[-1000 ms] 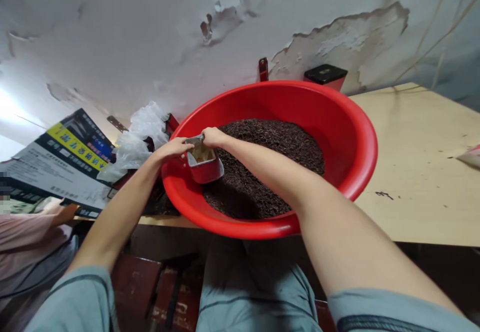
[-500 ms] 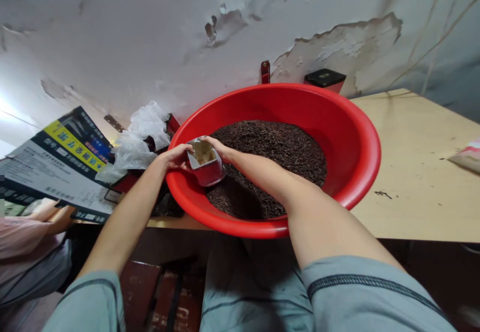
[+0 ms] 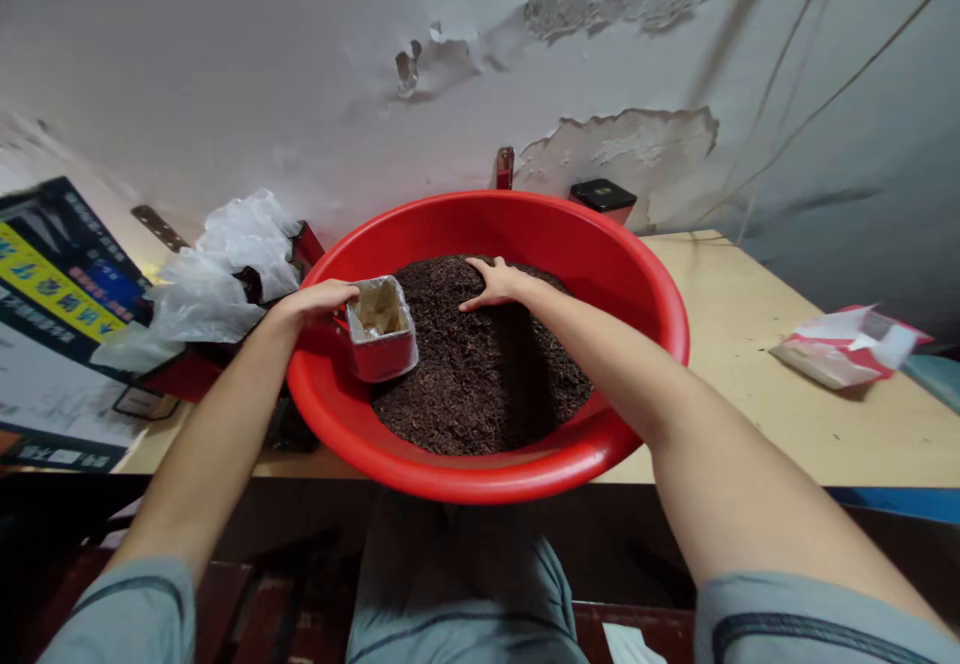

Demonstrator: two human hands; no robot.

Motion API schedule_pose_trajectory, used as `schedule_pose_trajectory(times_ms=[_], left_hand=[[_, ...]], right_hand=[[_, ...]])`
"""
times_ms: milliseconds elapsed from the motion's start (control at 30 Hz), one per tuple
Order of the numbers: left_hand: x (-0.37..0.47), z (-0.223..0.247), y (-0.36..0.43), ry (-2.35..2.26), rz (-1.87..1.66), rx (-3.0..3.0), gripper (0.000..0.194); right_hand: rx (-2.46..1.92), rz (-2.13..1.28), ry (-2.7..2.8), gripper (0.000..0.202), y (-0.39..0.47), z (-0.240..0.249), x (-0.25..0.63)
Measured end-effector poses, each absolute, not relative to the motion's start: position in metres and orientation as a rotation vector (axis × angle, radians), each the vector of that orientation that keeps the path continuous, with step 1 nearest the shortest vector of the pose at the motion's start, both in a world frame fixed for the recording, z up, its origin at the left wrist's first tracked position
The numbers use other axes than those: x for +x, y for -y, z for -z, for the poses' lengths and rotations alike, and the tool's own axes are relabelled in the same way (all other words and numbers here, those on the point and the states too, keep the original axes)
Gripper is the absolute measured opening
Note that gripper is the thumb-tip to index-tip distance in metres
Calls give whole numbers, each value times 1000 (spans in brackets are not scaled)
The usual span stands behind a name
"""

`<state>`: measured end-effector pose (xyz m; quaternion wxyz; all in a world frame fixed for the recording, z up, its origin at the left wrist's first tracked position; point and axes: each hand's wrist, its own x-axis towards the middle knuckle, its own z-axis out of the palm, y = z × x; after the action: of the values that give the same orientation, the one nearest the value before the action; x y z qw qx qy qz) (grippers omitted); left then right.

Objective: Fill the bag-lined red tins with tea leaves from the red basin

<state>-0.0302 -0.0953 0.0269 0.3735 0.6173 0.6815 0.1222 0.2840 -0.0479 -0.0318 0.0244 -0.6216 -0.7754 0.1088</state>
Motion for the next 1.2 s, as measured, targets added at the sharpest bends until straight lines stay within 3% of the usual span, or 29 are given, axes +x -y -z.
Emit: schedule_pose_trajectory(times_ms=[267, 500, 600, 833, 1067, 1200], left_hand=[[25, -45, 72, -1836, -138, 1660, 13], [45, -22, 64, -1959, -155, 2034, 61], [45, -6, 63, -1911, -260, 2079, 73], [50, 1, 65, -1753, -508, 2142, 46], [18, -6, 53, -1602, -612, 2231, 43], [-11, -5, 43, -1480, -670, 1975, 34]], right_hand=[[-1931, -185, 2404, 87, 46, 47, 275], [-2027, -298, 2380, 92, 44, 45, 274], [-2000, -233, 2356, 82, 44, 48, 273], [-1882, -101, 2409, 72, 45, 47, 273], [-1819, -33, 2455, 66, 44, 39, 273], [-1826, -14, 2416, 57, 49, 21, 269]])
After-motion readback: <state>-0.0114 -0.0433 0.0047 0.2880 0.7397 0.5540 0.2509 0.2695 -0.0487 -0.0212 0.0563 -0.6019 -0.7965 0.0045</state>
